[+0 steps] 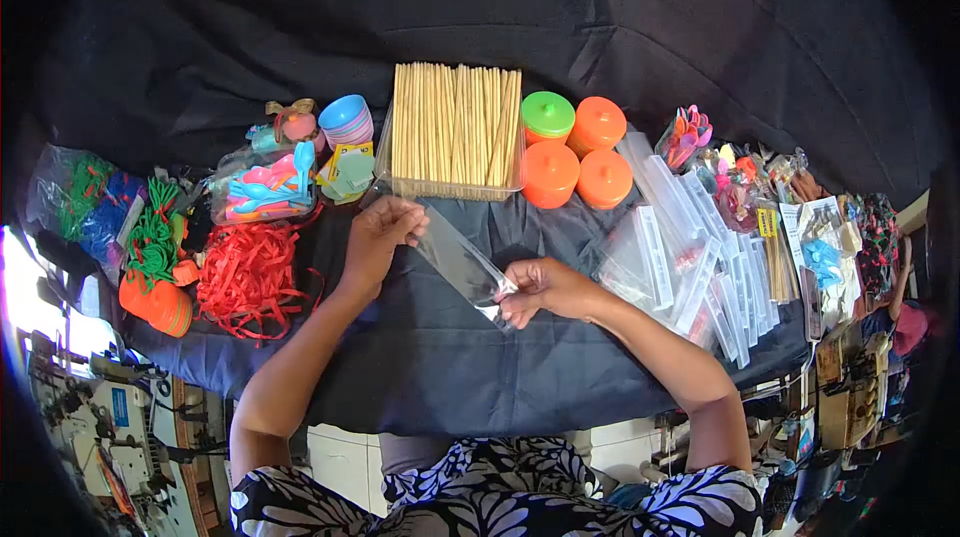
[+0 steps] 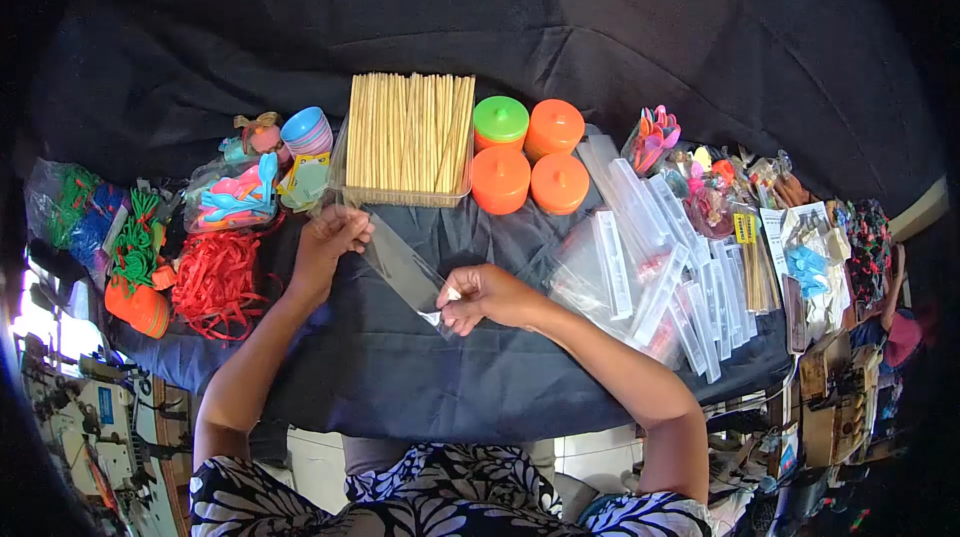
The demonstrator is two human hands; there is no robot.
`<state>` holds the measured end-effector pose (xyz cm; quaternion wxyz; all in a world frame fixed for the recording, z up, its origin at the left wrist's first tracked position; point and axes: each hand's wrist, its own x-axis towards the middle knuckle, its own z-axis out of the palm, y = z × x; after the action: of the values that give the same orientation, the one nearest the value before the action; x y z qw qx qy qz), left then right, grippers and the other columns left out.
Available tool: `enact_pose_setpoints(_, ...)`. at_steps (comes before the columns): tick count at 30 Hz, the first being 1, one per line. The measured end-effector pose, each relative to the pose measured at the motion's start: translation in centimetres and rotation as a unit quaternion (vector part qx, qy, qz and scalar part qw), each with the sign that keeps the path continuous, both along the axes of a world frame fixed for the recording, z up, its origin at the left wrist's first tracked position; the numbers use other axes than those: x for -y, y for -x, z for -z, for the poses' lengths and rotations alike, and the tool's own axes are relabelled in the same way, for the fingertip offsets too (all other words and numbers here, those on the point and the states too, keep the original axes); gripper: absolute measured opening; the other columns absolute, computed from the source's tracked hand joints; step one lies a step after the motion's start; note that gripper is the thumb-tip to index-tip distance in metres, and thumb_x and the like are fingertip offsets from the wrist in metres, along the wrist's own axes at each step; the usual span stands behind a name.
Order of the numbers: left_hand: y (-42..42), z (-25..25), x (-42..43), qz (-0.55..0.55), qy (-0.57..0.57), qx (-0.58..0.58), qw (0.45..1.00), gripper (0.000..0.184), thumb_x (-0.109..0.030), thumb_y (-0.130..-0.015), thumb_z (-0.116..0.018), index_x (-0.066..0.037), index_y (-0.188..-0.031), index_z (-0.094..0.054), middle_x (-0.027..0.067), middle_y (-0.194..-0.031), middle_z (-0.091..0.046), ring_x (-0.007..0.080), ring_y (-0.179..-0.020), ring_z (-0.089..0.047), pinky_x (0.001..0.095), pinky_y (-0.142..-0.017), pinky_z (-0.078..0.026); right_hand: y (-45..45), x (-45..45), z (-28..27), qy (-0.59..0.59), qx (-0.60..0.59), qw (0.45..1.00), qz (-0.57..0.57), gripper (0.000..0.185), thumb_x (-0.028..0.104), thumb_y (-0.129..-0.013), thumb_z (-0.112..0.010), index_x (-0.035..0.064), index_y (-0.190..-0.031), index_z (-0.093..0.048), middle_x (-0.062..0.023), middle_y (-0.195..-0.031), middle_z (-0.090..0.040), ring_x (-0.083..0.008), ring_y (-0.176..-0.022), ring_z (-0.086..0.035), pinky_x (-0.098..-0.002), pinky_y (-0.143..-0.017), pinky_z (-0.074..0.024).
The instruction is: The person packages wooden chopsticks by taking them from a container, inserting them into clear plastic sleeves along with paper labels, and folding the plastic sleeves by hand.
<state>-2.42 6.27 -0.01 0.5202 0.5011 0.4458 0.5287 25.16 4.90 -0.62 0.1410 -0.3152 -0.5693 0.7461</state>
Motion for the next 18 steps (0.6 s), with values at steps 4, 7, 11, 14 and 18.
enact_pose_setpoints(4,0.3,0.4,-0.3,-0.006,-0.002,-0.013,1.000,0.013,-0.014,-0.092,-0.061,-0.001,-0.096,-0.062,0.0067,-0.087,-0.067,0.0096,-0.075,-0.061,0.0239,-0.066,-0.049,0.2,0.2,-0.6,-0.012,0.016,1.000,0.012,0.016,0.014,-0.091,-0.064,0.0010,-0.099,-0.060,-0.0093,-0.086,-0.067,-0.0157,-0.074,-0.067,-0.0277,-0.067,-0.0563)
enact_pose_setpoints(7,0.2,0.0,-0.2,-0.013,-0.007,-0.025,1.000,0.014,-0.014,-0.092,-0.061,-0.001,-0.095,-0.062,0.0072,-0.087,-0.067,0.0098,-0.075,-0.061,0.0233,-0.066,-0.049,0.3,0.1,-0.6,0.002,0.022,1.000,0.022,0.017,0.015,-0.092,-0.062,-0.0014,-0.097,-0.060,-0.0105,-0.084,-0.067,-0.0167,-0.074,-0.067,-0.0292,-0.065,-0.0574)
enact_pose_setpoints(11,0.4,0.1,-0.4,-0.012,-0.023,-0.025,0.999,0.014,-0.013,-0.092,-0.062,0.000,-0.098,-0.061,0.0070,-0.084,-0.067,0.0108,-0.072,-0.061,0.0234,-0.067,-0.049,0.4,0.1,-0.4,0.005,0.027,0.999,0.030,0.020,0.019,-0.093,-0.062,-0.0008,-0.094,-0.061,-0.0105,-0.082,-0.067,-0.0168,-0.073,-0.067,-0.0290,-0.063,-0.0574)
enact_pose_setpoints(14,0.6,0.7,-0.8,-0.017,0.011,-0.034,0.999,0.025,-0.009,-0.089,-0.065,0.000,-0.109,-0.055,0.0088,-0.097,-0.065,0.0121,-0.080,-0.062,0.0230,-0.067,-0.050,0.4,0.2,-0.4,0.001,0.025,0.999,0.033,0.022,0.022,-0.093,-0.063,-0.0004,-0.093,-0.061,-0.0097,-0.081,-0.067,-0.0162,-0.072,-0.067,-0.0284,-0.061,-0.0571)
enact_pose_setpoints(18,-0.8,0.0,0.1,-0.176,-0.224,-0.180,0.942,0.055,-0.004,-0.077,-0.073,-0.001,-0.123,-0.043,0.0103,-0.119,-0.054,0.0228,-0.105,-0.054,0.0339,-0.089,-0.044,0.5,0.4,-0.3,-0.005,0.044,0.998,0.035,0.022,0.025,-0.092,-0.064,0.0028,-0.091,-0.063,-0.0073,-0.082,-0.068,-0.0135,-0.072,-0.066,-0.0259,-0.060,-0.0548)
